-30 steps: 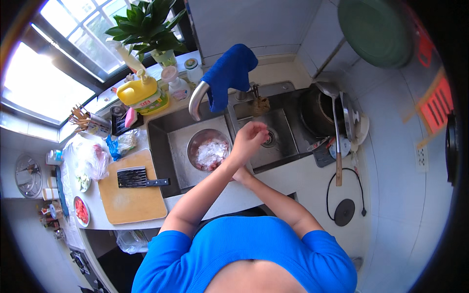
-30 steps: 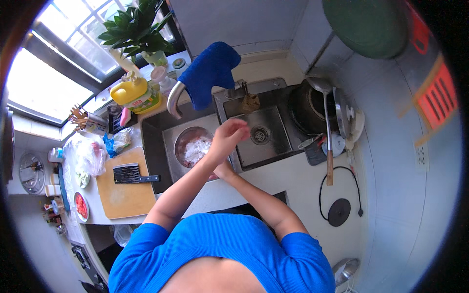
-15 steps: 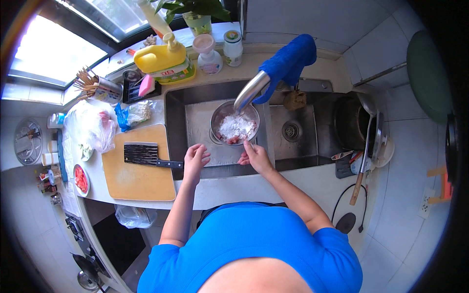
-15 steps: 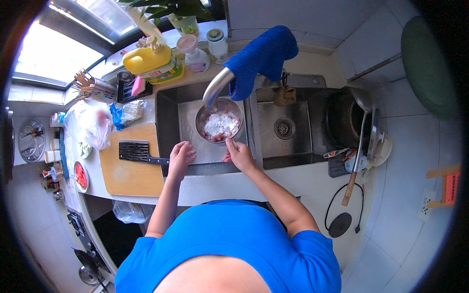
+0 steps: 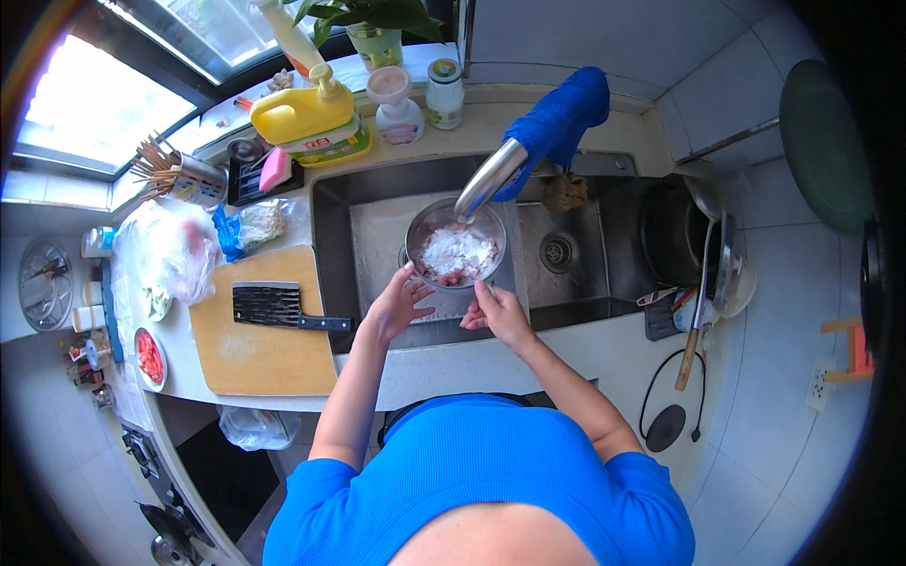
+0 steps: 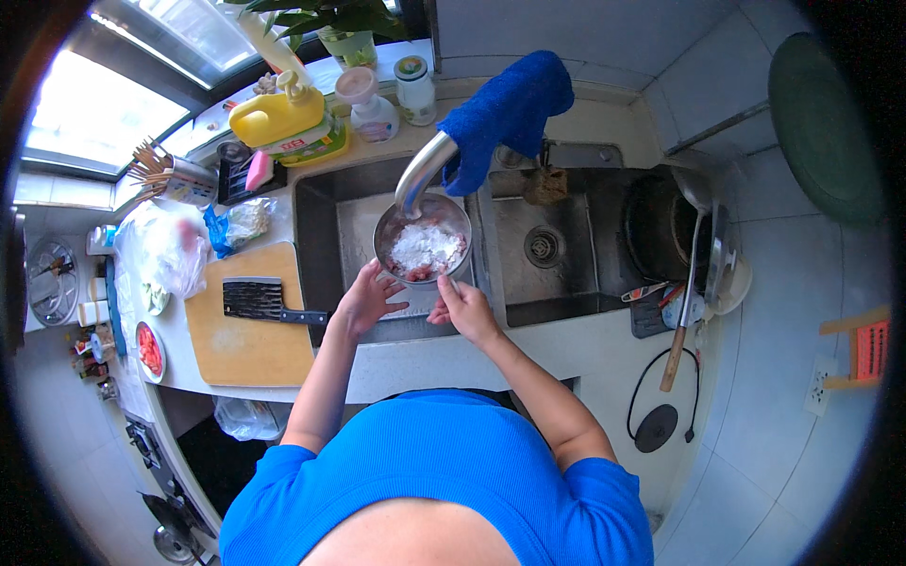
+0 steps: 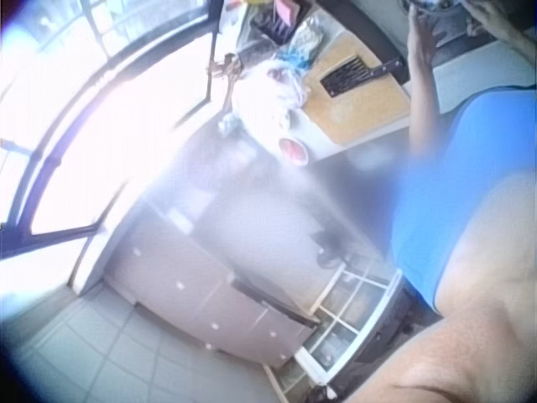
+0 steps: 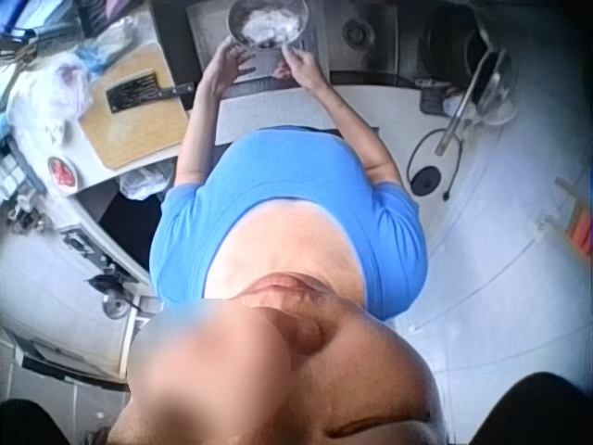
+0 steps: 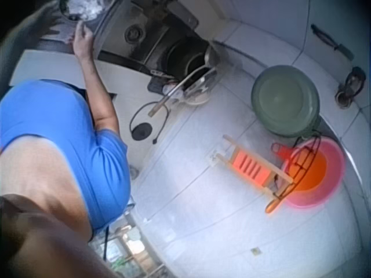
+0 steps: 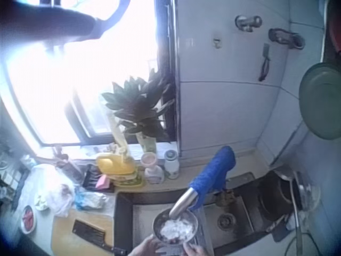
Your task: The person slices raw meat on a wooden cutting board using a cleaver. They then transfer the sliced meat into a metal bowl, add a white powder from a container, and mix the contents by hand. The person adds water from the sink and continues to mix the meat and powder thoroughly.
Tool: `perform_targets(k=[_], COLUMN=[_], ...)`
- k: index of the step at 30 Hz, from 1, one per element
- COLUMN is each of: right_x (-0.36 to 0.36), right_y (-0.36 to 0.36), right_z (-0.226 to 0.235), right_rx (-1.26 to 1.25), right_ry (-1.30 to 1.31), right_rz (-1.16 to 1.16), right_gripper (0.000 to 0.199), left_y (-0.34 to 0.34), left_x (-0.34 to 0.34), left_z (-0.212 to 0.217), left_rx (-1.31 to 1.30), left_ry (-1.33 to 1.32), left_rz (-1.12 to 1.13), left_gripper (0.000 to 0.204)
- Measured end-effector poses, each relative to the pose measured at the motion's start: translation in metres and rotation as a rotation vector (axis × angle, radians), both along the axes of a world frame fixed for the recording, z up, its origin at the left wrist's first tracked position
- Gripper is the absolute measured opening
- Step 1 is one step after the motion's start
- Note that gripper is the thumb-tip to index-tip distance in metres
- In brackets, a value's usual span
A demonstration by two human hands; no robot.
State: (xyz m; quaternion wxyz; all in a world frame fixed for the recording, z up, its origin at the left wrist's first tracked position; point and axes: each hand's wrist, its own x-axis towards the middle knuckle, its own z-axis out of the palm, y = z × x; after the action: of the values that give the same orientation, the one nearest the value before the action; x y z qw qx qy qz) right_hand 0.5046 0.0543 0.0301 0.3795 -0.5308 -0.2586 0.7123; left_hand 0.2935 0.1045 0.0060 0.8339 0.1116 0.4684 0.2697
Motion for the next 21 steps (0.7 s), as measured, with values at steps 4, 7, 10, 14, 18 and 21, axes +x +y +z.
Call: perform_targets(k=[4, 7, 10, 14, 18, 21], right_x=[0.001, 0.004, 0.004, 0.012, 0.04, 0.098], right_y=[0.002, 0.004, 0.005, 0.009, 0.038, 0.089], right_z=[0.002, 0.003, -0.002, -0.014, 0.001, -0.029], right_rx=[0.008, 0.006, 0.002, 0.053, 0.06, 0.414], right_ry=[0.008, 0.0, -0.011, -0.024, -0.331, -0.82], right_rz=[0.014, 0.029, 0.03, 0.095, -0.045, -0.258], right_gripper=[0.048, 0.048, 0.048, 0.042, 0.035, 0.023], left_y=[0.008, 0.013, 0.014, 0.021, 0.022, 0.026], left_x=[0.001, -0.004, -0.003, 0.003, 0.011, 0.014], left_z=[-0.002, -0.019, -0.026, -0.029, -0.012, -0.004], left_rx=[-0.035, -0.002, 0.017, 0.029, 0.183, 0.281], left_ry=[-0.061, -0.159, -0.139, -0.096, 0.035, 0.03], left_rz=[-0.028, -0.066, 0.036, 0.115, 0.2, 0.234], left_gripper=[0.064, 0.059, 0.053, 0.052, 0.053, 0.053])
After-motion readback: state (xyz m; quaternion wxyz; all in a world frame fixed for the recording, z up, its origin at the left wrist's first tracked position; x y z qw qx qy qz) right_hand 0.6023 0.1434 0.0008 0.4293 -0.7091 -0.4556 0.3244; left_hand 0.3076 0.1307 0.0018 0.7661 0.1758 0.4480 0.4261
